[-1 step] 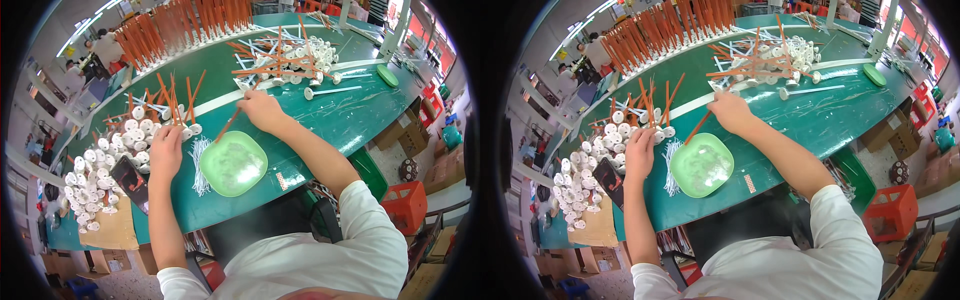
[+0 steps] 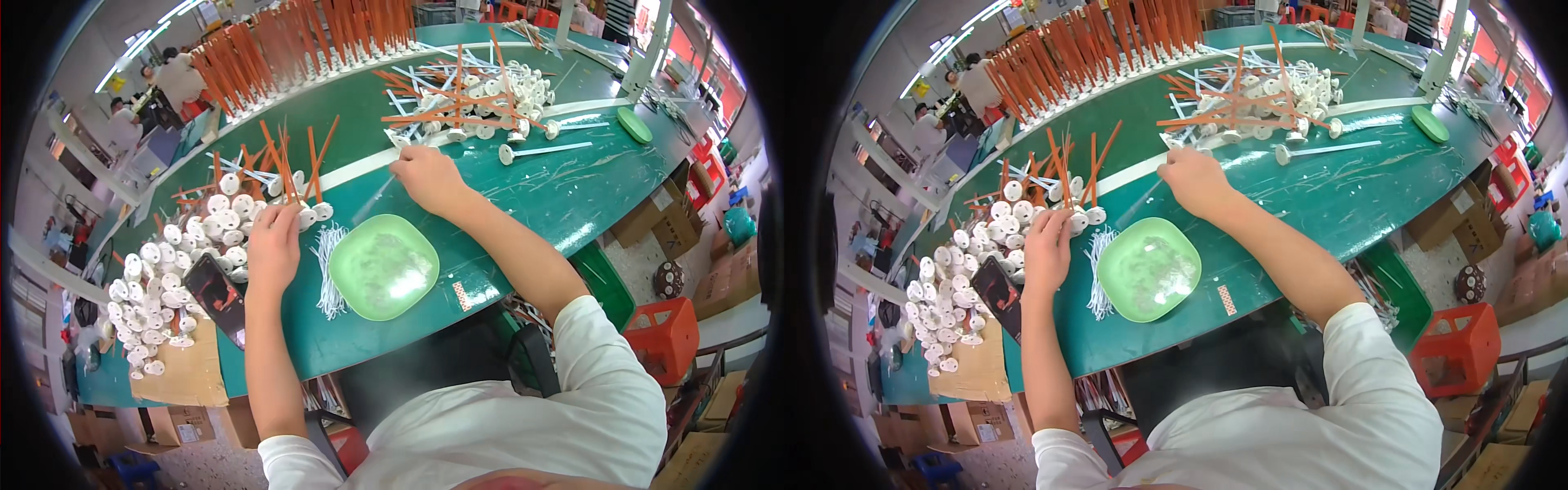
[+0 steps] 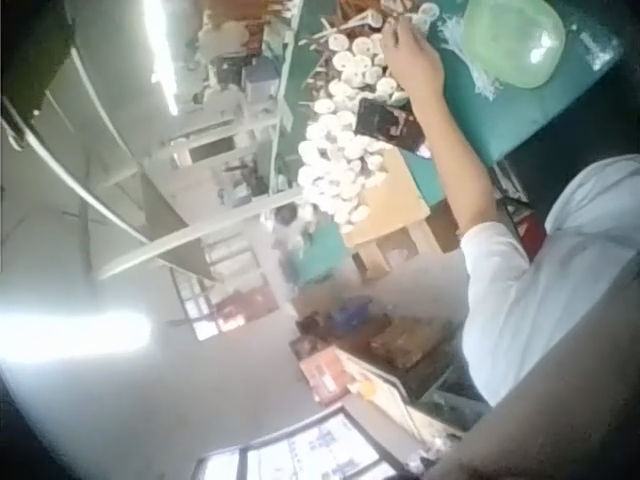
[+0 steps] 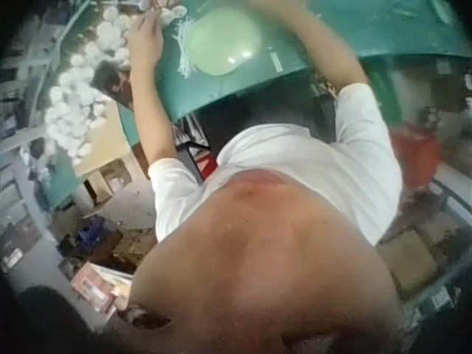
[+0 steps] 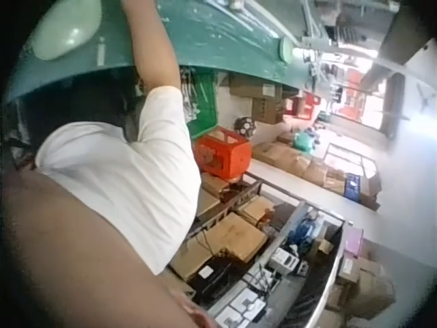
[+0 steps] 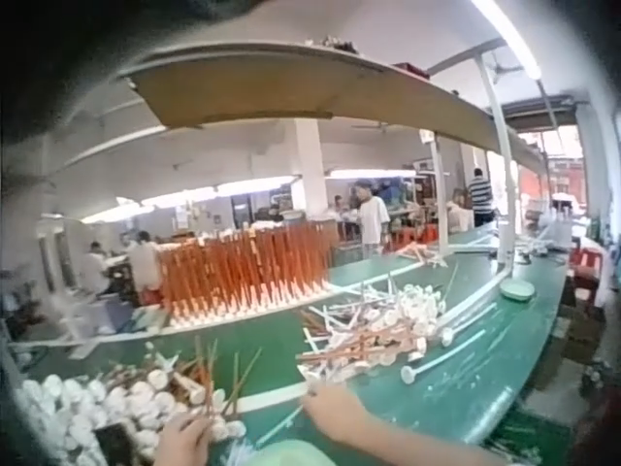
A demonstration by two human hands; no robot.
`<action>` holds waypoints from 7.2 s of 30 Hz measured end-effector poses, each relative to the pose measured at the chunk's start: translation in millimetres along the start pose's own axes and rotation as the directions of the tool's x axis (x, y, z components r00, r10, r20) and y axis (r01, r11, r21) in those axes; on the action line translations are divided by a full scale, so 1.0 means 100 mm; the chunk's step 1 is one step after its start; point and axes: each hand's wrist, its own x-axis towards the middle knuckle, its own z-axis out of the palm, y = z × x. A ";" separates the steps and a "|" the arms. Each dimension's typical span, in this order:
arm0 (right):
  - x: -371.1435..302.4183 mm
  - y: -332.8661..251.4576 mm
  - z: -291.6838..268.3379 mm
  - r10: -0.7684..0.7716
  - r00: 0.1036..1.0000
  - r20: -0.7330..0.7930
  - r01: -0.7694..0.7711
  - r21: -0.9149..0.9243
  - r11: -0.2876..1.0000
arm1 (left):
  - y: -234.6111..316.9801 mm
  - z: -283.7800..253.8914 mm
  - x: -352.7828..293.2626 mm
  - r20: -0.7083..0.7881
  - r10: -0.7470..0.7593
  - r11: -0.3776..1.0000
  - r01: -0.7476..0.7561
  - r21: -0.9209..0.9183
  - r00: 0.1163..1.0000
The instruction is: Assembling small white plastic components with thin wire stems at a manual workstation.
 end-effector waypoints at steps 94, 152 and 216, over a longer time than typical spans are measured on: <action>-0.14 -0.91 -0.39 -0.073 0.918 -0.390 0.351 0.711 0.610 | 0.65 0.21 -0.20 0.221 -0.167 0.480 0.275 -0.833 0.961; -0.19 -0.82 -0.45 0.064 0.995 0.079 -0.100 0.867 0.488 | 0.72 0.18 -0.11 -0.096 -0.328 0.604 0.130 -0.787 0.940; 0.07 -0.33 -0.10 -0.019 0.885 -0.465 0.223 0.389 0.894 | 0.21 0.06 0.00 -0.083 0.038 0.999 -0.041 -0.035 0.996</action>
